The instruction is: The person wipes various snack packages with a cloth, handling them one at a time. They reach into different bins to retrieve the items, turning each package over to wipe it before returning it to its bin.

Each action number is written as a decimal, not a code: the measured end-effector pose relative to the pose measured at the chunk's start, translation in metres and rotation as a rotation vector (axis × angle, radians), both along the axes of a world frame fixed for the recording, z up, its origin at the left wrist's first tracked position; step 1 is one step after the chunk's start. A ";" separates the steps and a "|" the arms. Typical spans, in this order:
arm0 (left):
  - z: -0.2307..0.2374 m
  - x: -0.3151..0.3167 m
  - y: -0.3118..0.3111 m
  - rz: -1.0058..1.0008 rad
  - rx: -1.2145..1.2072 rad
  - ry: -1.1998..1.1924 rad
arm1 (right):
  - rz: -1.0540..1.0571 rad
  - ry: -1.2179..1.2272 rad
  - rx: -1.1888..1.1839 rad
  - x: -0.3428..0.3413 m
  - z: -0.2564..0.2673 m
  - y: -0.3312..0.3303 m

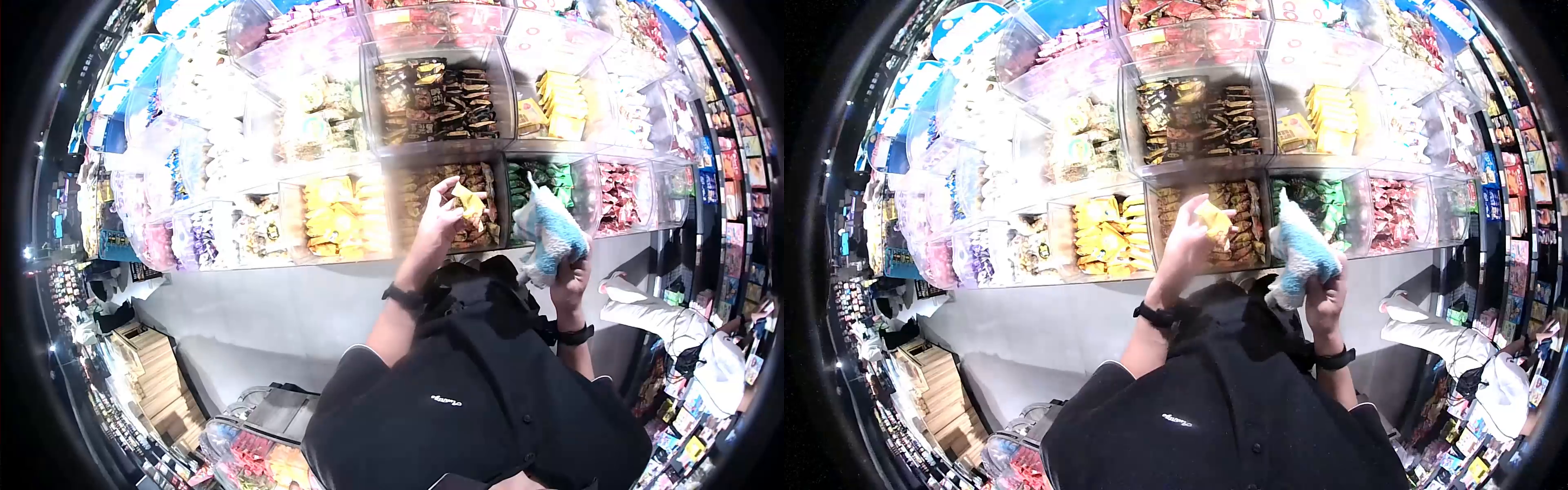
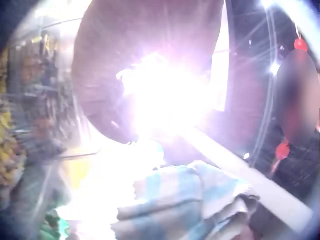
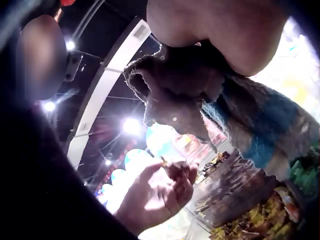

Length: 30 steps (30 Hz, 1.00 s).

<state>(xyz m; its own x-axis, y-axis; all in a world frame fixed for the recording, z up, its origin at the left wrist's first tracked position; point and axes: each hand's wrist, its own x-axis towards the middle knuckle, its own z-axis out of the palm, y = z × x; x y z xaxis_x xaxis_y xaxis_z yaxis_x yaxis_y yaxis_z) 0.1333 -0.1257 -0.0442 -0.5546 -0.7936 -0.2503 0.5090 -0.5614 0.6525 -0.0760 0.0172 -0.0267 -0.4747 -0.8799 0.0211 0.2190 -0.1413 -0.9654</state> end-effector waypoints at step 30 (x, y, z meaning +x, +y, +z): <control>0.059 -0.001 0.025 0.240 -0.294 -0.104 | 0.079 0.622 -0.132 0.068 0.034 -0.040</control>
